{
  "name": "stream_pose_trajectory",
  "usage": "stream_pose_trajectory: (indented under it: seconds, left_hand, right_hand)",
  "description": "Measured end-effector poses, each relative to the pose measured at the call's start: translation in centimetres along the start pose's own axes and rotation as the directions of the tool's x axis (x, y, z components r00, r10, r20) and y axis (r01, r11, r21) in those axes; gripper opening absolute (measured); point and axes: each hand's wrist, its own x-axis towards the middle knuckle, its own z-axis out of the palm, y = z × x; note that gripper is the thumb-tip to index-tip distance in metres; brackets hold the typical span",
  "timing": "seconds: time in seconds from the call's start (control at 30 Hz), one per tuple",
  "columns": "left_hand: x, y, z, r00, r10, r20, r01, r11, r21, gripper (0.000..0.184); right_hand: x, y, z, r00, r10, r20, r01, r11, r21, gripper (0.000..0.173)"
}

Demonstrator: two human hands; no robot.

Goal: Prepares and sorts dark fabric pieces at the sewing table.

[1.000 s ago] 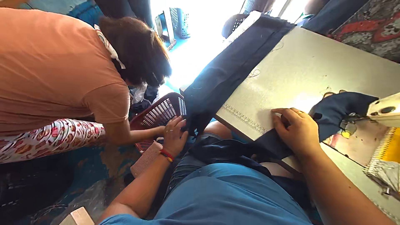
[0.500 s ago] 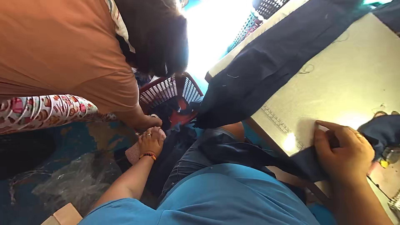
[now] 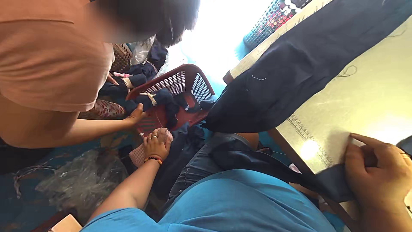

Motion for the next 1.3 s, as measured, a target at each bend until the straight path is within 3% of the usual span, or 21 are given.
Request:
stream_pose_trajectory:
  seconds: [0.57, 1.3]
  left_hand:
    - [0.21, 0.44, -0.57, 0.998, -0.037, 0.055, 0.035, 0.999, 0.035, 0.053]
    - [0.22, 0.21, -0.15, 0.999, -0.022, 0.025, 0.021, 0.999, 0.024, 0.053]
  right_hand:
    - [0.14, -0.13, 0.18, 0.999, -0.005, -0.032, 0.006, 1.000, 0.028, 0.036]
    - [0.19, 0.09, 0.19, 1.000, -0.006, -0.019, 0.006, 1.000, 0.019, 0.037]
